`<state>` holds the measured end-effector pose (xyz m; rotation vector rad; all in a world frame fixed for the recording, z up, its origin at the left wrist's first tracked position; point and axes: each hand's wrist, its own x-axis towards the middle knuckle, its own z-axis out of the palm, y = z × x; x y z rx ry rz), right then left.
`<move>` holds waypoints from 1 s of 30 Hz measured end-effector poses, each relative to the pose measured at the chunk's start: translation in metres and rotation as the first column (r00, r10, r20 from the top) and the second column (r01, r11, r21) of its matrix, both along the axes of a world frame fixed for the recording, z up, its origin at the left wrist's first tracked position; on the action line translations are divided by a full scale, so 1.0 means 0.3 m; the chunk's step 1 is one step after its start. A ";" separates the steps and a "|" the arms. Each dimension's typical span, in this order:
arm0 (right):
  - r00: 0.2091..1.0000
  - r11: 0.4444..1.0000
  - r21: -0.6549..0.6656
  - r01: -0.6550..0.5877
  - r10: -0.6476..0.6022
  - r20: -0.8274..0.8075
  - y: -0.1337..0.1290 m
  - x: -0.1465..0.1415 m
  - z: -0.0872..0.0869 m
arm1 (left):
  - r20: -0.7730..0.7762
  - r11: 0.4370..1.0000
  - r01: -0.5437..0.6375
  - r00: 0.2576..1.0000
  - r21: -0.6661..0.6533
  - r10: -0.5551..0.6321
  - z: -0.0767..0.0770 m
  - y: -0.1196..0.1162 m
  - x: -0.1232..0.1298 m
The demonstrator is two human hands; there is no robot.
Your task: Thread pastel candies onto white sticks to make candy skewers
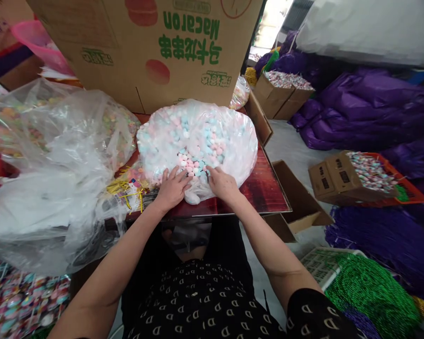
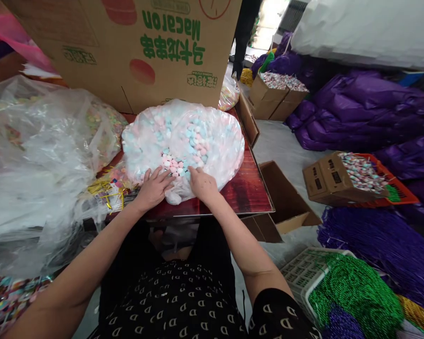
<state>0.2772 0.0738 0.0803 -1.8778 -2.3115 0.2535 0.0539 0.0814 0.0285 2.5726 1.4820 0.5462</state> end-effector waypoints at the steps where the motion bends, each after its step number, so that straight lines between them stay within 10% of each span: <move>1: 0.998 0.998 0.023 0.052 -0.051 -0.031 0.012 0.022 -0.005 | 0.005 1.000 -0.004 1.000 0.005 0.004 -0.003 0.002 0.005; 8: 0.915 0.897 0.424 0.120 0.066 -0.398 0.055 0.105 -0.054 | 0.102 0.996 -0.078 0.992 0.053 0.072 -0.001 -0.014 0.014; 14: 0.969 0.954 0.256 0.157 -0.099 -0.228 0.070 0.056 -0.135 | 0.090 0.997 -0.014 0.996 0.079 0.007 0.001 -0.076 0.019; 24: 0.967 0.900 0.411 0.144 -0.040 -0.251 0.060 0.130 -0.245 | 0.035 0.996 -0.024 0.999 -0.090 0.028 0.012 -0.095 0.051; 30: 0.964 0.871 0.467 0.152 -0.026 -0.266 0.056 0.155 -0.242 | 0.205 0.971 -0.182 0.967 0.155 0.148 0.122 -0.227 -0.173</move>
